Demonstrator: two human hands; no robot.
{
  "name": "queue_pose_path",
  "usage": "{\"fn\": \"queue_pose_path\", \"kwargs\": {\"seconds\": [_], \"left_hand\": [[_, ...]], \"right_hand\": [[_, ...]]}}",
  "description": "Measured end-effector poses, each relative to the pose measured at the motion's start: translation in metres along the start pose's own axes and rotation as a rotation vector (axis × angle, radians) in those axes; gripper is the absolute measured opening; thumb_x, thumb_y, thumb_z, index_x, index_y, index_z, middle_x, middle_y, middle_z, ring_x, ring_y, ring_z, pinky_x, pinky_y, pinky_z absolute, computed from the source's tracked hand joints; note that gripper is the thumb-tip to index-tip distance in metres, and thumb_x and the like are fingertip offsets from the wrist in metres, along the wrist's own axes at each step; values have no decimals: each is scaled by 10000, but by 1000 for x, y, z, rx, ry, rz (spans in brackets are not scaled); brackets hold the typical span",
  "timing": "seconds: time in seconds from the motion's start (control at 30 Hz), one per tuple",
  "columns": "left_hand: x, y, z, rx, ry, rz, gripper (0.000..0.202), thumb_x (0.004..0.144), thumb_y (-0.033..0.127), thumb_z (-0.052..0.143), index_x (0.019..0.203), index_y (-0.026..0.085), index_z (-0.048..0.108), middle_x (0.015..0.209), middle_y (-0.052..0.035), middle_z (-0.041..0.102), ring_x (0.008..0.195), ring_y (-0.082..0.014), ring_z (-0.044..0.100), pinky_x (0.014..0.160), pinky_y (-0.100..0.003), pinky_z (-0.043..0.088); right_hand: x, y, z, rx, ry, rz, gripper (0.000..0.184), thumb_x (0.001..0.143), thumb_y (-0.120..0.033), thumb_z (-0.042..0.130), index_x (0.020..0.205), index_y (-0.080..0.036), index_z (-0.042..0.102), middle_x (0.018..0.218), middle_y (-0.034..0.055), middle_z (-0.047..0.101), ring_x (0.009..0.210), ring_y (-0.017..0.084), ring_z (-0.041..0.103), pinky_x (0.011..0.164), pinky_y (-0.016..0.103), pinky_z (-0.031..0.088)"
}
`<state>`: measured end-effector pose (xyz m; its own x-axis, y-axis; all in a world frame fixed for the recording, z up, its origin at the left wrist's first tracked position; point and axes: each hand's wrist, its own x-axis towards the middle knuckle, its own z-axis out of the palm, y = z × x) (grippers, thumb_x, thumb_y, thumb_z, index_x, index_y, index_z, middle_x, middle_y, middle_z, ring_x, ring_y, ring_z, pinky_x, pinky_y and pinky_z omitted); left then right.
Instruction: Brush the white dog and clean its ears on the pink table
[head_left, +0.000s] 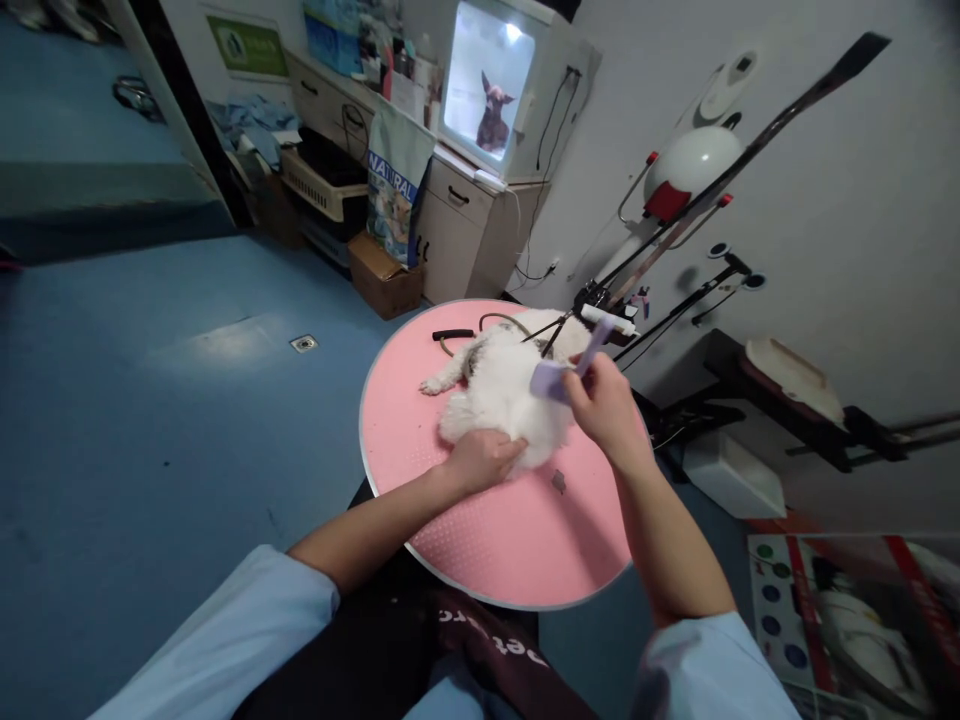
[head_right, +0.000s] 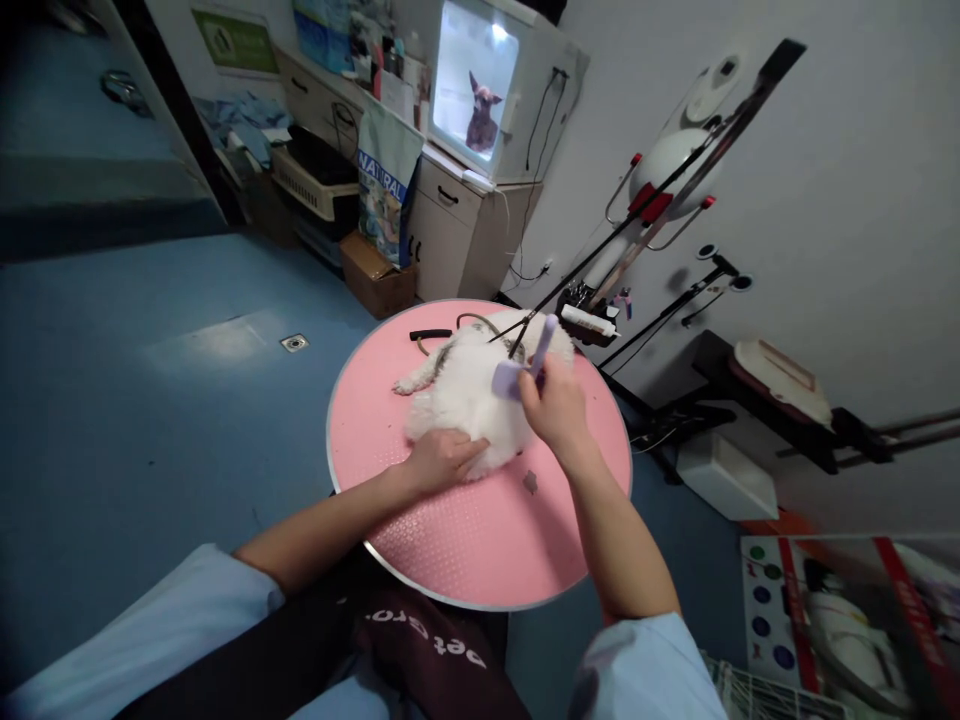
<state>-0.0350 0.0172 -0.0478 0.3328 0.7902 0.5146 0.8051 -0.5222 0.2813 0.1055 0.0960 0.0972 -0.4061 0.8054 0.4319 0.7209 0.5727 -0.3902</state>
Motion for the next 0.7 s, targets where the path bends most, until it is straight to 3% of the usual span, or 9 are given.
{"fn": "queue_pose_path", "kwargs": {"seconds": [0.07,0.17,0.2,0.3,0.33,0.43,0.47,0.6,0.7], "left_hand": [[1,0,1,-10,-4,9,211,855,261,453,921,190,641,590,-9,559,542,-134,514,488,-241,331],[3,0,0,-23,-22,1,218,862,247,436,920,178,635,620,-20,572,559,-131,523,508,-241,362],[4,1,0,-18,-32,-3,230,861,229,430,964,179,629,630,-22,577,566,-133,527,512,-243,369],[6,2,0,0,-87,-1,268,864,231,422,1050,195,611,627,-17,586,557,-144,533,494,-246,360],[7,2,0,-3,-102,0,258,868,246,423,1027,197,620,626,-17,590,553,-145,535,490,-246,355],[7,1,1,-16,-113,-7,240,868,250,427,965,186,637,645,-28,609,572,-144,550,505,-242,356],[6,1,1,-13,-107,-11,241,862,236,432,983,183,633,653,-31,614,581,-144,554,509,-240,355],[6,0,0,7,-106,-7,248,852,213,437,1013,187,623,635,-25,604,575,-147,546,501,-238,342],[7,0,-4,-3,-115,-12,225,857,226,432,935,187,640,645,-27,602,586,-149,543,519,-244,358]], "right_hand": [[1,-1,-1,-5,45,-30,198,815,-339,475,926,-195,553,870,68,614,763,209,554,674,338,429],[5,-4,-5,12,-223,-76,139,812,-319,473,837,-207,551,770,44,601,673,192,538,602,314,414],[7,-5,-6,-13,-222,-75,133,809,-315,473,820,-206,547,761,45,594,670,194,531,597,316,409],[13,-8,-10,-92,61,-51,148,813,-312,458,861,-197,538,835,72,590,745,213,529,652,338,409],[15,-9,-11,-88,63,-69,146,813,-312,460,865,-199,535,845,72,590,752,210,528,660,335,409],[19,-10,-13,-56,-255,-123,111,807,-304,470,787,-207,518,758,42,584,664,180,511,601,302,392],[21,-10,-13,-76,-303,-119,109,805,-300,470,770,-206,512,744,39,580,650,177,505,587,299,382],[25,-9,-15,-163,-5,-49,134,808,-295,449,856,-191,519,843,70,585,726,193,510,631,311,375],[27,-10,-11,-99,-245,-111,123,794,-306,472,833,-202,524,774,40,583,664,172,498,604,292,365]]}}
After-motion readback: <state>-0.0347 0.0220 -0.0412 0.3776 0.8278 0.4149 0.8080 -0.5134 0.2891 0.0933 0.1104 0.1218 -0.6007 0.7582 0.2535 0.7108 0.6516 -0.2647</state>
